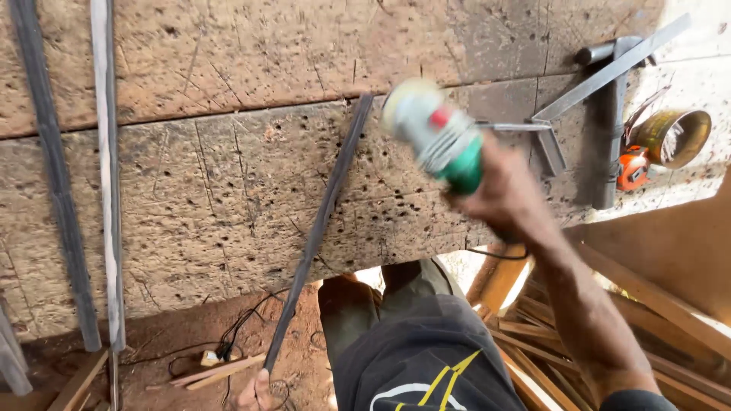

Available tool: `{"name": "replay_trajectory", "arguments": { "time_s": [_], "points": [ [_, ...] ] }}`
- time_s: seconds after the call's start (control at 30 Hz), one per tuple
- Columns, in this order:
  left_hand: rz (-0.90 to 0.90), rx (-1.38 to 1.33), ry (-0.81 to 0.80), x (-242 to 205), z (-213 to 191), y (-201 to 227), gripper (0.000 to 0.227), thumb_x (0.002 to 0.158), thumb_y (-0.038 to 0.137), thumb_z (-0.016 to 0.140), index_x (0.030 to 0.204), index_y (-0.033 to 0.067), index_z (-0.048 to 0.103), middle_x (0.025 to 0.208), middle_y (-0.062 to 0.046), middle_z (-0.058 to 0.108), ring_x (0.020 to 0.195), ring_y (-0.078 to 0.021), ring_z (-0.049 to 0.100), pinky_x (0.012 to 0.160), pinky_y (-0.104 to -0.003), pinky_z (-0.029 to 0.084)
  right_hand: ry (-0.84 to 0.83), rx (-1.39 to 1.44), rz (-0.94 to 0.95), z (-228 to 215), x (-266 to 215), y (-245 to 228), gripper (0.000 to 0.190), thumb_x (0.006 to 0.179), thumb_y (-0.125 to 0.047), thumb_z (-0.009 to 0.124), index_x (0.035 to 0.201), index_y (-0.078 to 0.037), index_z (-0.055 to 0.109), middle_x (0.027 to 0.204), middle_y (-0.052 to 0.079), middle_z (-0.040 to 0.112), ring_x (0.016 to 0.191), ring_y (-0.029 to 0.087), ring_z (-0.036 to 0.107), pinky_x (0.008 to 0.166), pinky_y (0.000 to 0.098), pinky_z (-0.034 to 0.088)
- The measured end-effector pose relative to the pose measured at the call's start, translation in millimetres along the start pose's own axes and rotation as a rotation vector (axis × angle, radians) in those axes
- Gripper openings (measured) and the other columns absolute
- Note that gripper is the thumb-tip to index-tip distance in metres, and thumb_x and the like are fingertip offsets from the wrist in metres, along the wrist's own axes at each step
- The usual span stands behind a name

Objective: The person uses a handheld angle grinder to smooth the surface of long metal rods placed on a wooden workbench. They hold the rod with one hand and operate the grinder with the other, moving the tool along the length of the metal. After grinding, the person places the rod aside and picks up another one to repeat the process.

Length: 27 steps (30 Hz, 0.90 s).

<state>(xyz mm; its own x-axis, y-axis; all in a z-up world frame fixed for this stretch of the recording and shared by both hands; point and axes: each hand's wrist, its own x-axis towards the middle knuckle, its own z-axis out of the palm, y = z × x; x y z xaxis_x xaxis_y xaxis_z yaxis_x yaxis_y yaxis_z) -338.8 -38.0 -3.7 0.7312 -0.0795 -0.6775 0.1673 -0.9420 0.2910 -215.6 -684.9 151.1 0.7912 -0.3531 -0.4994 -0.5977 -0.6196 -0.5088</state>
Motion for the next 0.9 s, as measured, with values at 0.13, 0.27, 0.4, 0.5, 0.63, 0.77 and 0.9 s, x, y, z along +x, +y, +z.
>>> {"name": "replay_trajectory", "arguments": {
  "time_s": [0.13, 0.27, 0.4, 0.5, 0.63, 0.77, 0.9],
  "points": [
    [-0.125, -0.097, -0.129, -11.0, 18.1, -41.0, 0.055, 0.1, 0.052, 0.053, 0.098, 0.0044, 0.079, 0.053, -0.009, 0.054, 0.05, -0.0207, 0.059, 0.051, -0.039, 0.047, -0.225, -0.043, -0.023, 68.2, -23.9, -3.4, 0.058, 0.076, -0.015, 0.08, 0.128, -0.005, 0.054, 0.086, 0.016, 0.075, 0.068, 0.026, 0.074, 0.058, 0.0358, 0.067],
    [-0.093, -0.161, -0.173, -12.8, 1.3, -28.2, 0.057, 0.1, 0.054, 0.048, 0.086, 0.0048, 0.074, 0.05, -0.007, 0.056, 0.047, -0.0184, 0.06, 0.048, -0.038, 0.048, -0.234, 0.025, -0.147, 105.3, -28.6, -16.4, 0.068, 0.064, -0.008, 0.081, 0.126, -0.002, 0.051, 0.083, 0.02, 0.072, 0.061, 0.031, 0.071, 0.051, 0.041, 0.062],
    [-0.082, -0.144, -0.172, -8.1, -1.3, -26.3, 0.054, 0.097, 0.053, 0.049, 0.089, 0.0059, 0.075, 0.048, -0.006, 0.054, 0.044, -0.0185, 0.059, 0.045, -0.038, 0.046, -0.214, 0.041, -0.19, 103.7, -18.8, 2.1, 0.061, 0.065, -0.007, 0.081, 0.119, -0.002, 0.053, 0.085, 0.02, 0.072, 0.066, 0.031, 0.073, 0.055, 0.0402, 0.064],
    [-0.044, -0.117, -0.153, -1.1, 7.8, -29.0, 0.053, 0.098, 0.051, 0.051, 0.086, 0.006, 0.076, 0.049, -0.007, 0.052, 0.045, -0.019, 0.058, 0.046, -0.039, 0.044, -0.221, 0.028, -0.106, 78.5, 0.6, -0.1, 0.06, 0.068, -0.007, 0.081, 0.121, -0.001, 0.053, 0.087, 0.021, 0.073, 0.069, 0.031, 0.075, 0.059, 0.0391, 0.066],
    [-0.024, -0.099, -0.134, -1.7, 3.5, -31.7, 0.049, 0.099, 0.049, 0.053, 0.085, 0.0068, 0.075, 0.049, -0.006, 0.052, 0.045, -0.0178, 0.057, 0.047, -0.038, 0.043, -0.222, 0.036, -0.017, 54.3, 23.8, -11.2, 0.063, 0.069, -0.005, 0.08, 0.125, 0.001, 0.052, 0.091, 0.023, 0.073, 0.073, 0.031, 0.076, 0.064, 0.0391, 0.067],
    [-0.012, -0.111, -0.075, -8.5, 8.1, -38.7, 0.045, 0.099, 0.046, 0.056, 0.084, 0.0075, 0.075, 0.05, -0.005, 0.052, 0.046, -0.0171, 0.055, 0.049, -0.037, 0.043, -0.15, 0.129, -0.049, 40.3, 30.8, -14.4, 0.068, 0.069, -0.004, 0.081, 0.13, 0.003, 0.052, 0.099, 0.024, 0.074, 0.079, 0.03, 0.077, 0.072, 0.0389, 0.067],
    [0.001, -0.143, -0.048, -15.8, 8.7, -38.8, 0.047, 0.097, 0.048, 0.058, 0.086, 0.006, 0.077, 0.049, -0.008, 0.052, 0.046, -0.0202, 0.054, 0.049, -0.04, 0.043, -0.17, 0.099, -0.045, 49.6, 22.6, -11.8, 0.071, 0.067, -0.005, 0.083, 0.13, 0.002, 0.052, 0.095, 0.023, 0.074, 0.077, 0.031, 0.077, 0.072, 0.0398, 0.067]
  ]
}}
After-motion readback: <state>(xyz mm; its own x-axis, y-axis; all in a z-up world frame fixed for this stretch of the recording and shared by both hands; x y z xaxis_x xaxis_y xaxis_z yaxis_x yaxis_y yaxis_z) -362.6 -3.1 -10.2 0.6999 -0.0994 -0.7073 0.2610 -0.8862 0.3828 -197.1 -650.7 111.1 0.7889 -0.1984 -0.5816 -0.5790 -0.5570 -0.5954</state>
